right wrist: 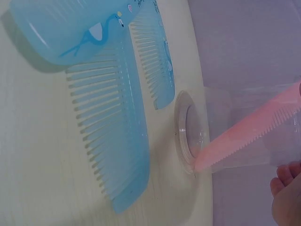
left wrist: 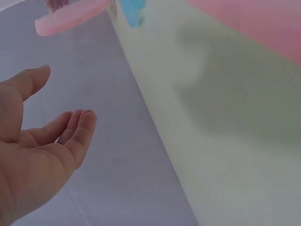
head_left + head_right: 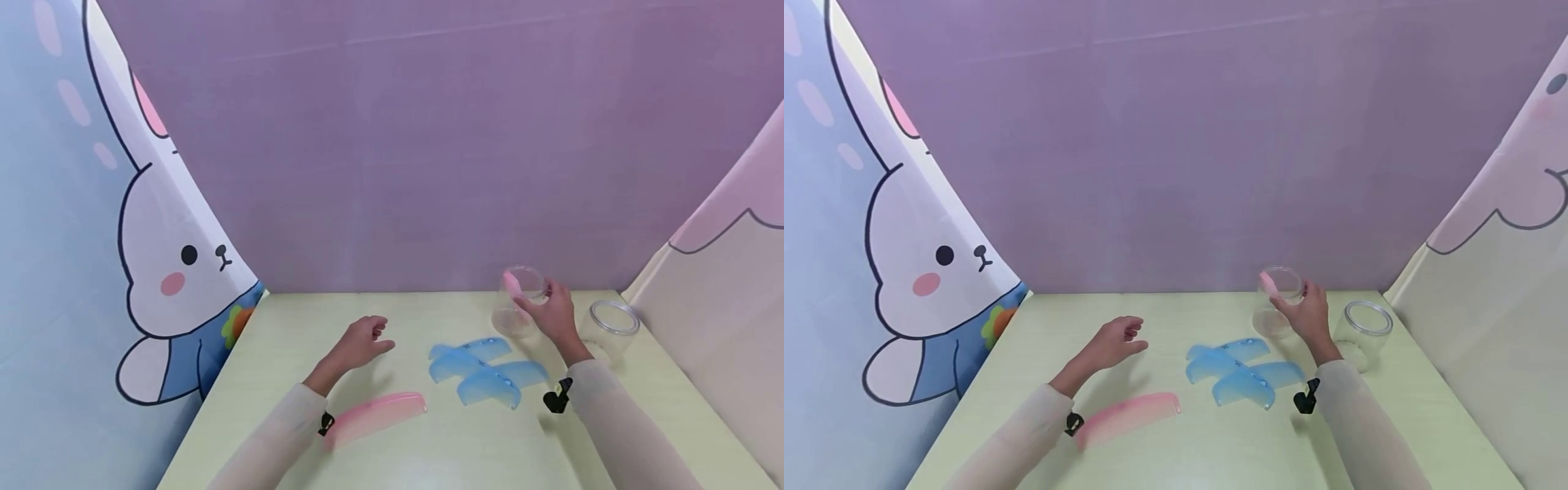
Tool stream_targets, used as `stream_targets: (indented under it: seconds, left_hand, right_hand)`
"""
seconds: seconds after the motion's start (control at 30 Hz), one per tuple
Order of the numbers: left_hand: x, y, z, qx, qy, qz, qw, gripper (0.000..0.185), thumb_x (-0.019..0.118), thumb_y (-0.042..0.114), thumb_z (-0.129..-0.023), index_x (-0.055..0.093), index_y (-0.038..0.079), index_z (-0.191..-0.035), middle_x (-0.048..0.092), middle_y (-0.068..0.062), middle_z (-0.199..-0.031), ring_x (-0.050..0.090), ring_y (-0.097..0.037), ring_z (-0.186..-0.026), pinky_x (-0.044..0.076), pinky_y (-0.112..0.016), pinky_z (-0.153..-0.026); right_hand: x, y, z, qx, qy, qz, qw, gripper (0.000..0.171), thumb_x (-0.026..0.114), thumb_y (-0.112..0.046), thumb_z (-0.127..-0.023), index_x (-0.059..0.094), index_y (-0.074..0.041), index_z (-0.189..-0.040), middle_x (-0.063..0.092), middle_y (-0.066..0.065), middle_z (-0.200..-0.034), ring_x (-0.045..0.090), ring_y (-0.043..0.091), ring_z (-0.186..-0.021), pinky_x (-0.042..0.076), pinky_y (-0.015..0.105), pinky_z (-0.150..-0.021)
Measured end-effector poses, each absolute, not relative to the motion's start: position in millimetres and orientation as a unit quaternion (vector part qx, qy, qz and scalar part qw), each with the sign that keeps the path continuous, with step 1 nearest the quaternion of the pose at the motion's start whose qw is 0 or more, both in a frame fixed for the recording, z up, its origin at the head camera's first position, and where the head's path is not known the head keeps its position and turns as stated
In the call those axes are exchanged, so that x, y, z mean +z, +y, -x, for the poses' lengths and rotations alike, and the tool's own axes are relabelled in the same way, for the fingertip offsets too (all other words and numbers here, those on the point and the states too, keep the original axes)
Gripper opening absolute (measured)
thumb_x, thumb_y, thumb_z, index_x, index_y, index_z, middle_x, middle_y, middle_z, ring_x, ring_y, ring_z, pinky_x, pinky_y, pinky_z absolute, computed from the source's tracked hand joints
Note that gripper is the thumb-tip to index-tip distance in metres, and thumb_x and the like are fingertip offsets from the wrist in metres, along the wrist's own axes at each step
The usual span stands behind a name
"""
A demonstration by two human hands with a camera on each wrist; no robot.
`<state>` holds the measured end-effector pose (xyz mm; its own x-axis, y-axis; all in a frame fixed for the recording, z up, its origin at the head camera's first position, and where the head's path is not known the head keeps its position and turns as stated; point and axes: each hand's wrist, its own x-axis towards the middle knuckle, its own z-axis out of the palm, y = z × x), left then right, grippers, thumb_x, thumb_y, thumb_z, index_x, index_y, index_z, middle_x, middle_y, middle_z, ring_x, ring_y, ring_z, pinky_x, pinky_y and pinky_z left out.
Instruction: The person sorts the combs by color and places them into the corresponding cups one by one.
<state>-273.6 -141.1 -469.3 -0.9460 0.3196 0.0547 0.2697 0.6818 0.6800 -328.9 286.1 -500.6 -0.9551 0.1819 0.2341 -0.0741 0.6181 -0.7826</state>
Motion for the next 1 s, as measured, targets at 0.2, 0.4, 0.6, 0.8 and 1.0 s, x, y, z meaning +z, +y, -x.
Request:
stream_targets:
  seconds: [0.2,0.4,0.6,0.8,1.0]
  left_hand:
    - [-479,-158,267,0.360,0.920,-0.153,0.041,0.057,0.075,0.023,-0.092,0.056,-0.003,-0.139,0.064,-0.019,-0.130,0.064,-0.033,-0.117,0.054,-0.047,-0.097]
    - [-492,-170,254,0.356,0.921,-0.150,0.046,0.054,0.075,0.021,-0.092,0.057,-0.004,-0.137,0.063,-0.021,-0.128,0.064,-0.035,-0.116,0.054,-0.049,-0.097]
    - [-497,-182,242,0.334,0.929,-0.157,0.041,0.053,0.079,0.017,-0.087,0.061,-0.008,-0.130,0.064,-0.023,-0.117,0.063,-0.033,-0.108,0.053,-0.048,-0.092]
    - [-501,-195,226,0.298,0.937,-0.168,0.079,0.055,0.083,0.020,-0.084,0.062,-0.008,-0.126,0.065,-0.020,-0.112,0.062,-0.030,-0.102,0.053,-0.046,-0.087]
    - [-509,-205,209,0.281,0.940,-0.149,0.123,0.056,0.086,0.022,-0.081,0.063,-0.005,-0.123,0.065,-0.015,-0.111,0.062,-0.026,-0.102,0.054,-0.048,-0.090]
  right_hand:
    - [-500,285,329,0.438,-0.886,0.028,0.152,0.092,0.073,-0.050,-0.090,0.034,0.007,-0.150,0.041,0.033,-0.145,0.043,0.049,-0.132,0.040,0.063,-0.107]
    - [-503,287,328,0.441,-0.884,0.029,0.149,0.092,0.074,-0.050,-0.090,0.035,0.007,-0.150,0.042,0.031,-0.145,0.044,0.048,-0.132,0.041,0.062,-0.107]
    - [-502,289,329,0.436,-0.887,0.030,0.148,0.094,0.073,-0.051,-0.091,0.032,0.008,-0.152,0.040,0.033,-0.146,0.043,0.050,-0.133,0.040,0.063,-0.108]
    - [-502,286,329,0.436,-0.886,0.028,0.155,0.091,0.074,-0.049,-0.090,0.035,0.008,-0.149,0.042,0.033,-0.145,0.044,0.049,-0.131,0.041,0.063,-0.107]
    - [-502,283,328,0.436,-0.885,0.024,0.162,0.089,0.074,-0.049,-0.090,0.037,0.007,-0.149,0.043,0.032,-0.144,0.045,0.048,-0.131,0.040,0.063,-0.107]
